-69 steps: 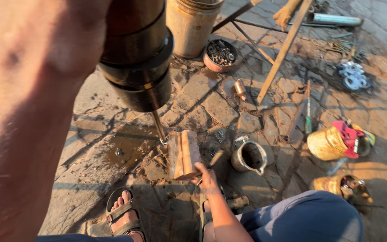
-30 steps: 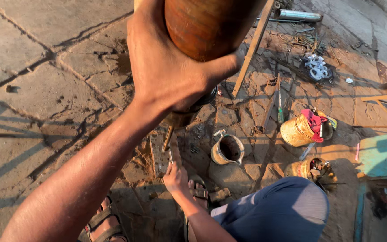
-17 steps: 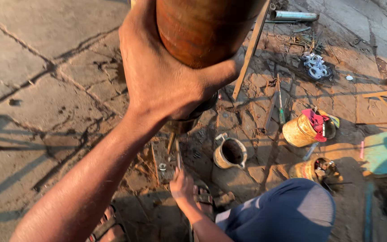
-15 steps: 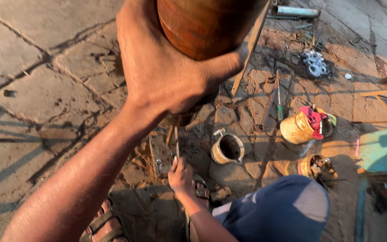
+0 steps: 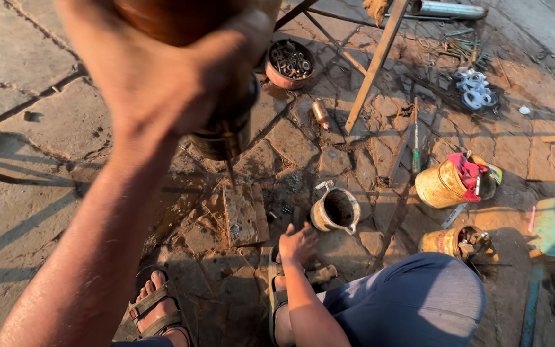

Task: The person works on a rusty cylindrical hand-pump assembly on the ground: they hammer it with a mallet, file and scrape its parts, then fit a long metal pipe into the pump head fitting and tap it into place, handling small rings and fittings from a tray.

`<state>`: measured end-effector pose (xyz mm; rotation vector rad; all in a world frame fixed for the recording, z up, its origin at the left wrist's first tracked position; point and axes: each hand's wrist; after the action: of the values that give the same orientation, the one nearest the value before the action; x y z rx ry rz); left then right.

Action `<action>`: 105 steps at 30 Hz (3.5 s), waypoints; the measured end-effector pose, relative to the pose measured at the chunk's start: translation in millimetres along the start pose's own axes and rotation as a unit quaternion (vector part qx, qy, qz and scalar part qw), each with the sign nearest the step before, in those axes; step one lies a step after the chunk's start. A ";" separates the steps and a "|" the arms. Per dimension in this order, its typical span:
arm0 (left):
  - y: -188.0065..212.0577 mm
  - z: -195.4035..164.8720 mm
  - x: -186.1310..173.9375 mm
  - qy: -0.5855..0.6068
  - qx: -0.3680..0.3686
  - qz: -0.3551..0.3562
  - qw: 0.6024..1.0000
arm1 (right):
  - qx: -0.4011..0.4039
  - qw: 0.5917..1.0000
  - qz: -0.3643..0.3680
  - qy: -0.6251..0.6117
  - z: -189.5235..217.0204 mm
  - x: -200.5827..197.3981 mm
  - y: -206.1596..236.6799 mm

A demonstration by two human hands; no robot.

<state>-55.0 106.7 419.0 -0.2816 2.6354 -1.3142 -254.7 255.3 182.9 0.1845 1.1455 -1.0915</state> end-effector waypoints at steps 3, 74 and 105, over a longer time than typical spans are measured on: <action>-9.2 5.9 -13.1 0.121 -0.090 -0.058 0.987 | 0.256 0.828 0.181 -0.465 13.6 8.4 -6.7; 164.3 161.8 3.1 -0.120 -0.303 -0.026 0.945 | -0.333 0.544 0.543 -0.547 268.4 -67.9 -150.8; 150.5 177.0 -5.4 0.006 -0.320 -0.043 0.946 | -0.382 0.670 0.374 -0.515 295.1 -33.1 -148.1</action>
<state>-19.3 61.1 193.9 -0.4756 3.0094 -0.4289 -180.2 17.4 401.8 -0.5535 0.2873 0.1768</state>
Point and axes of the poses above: each hand's wrist, its own y-axis away from the middle knuckle, its own x-axis out of the palm, z = x × y, and after that the axes turned 13 degrees about -y, right-handed
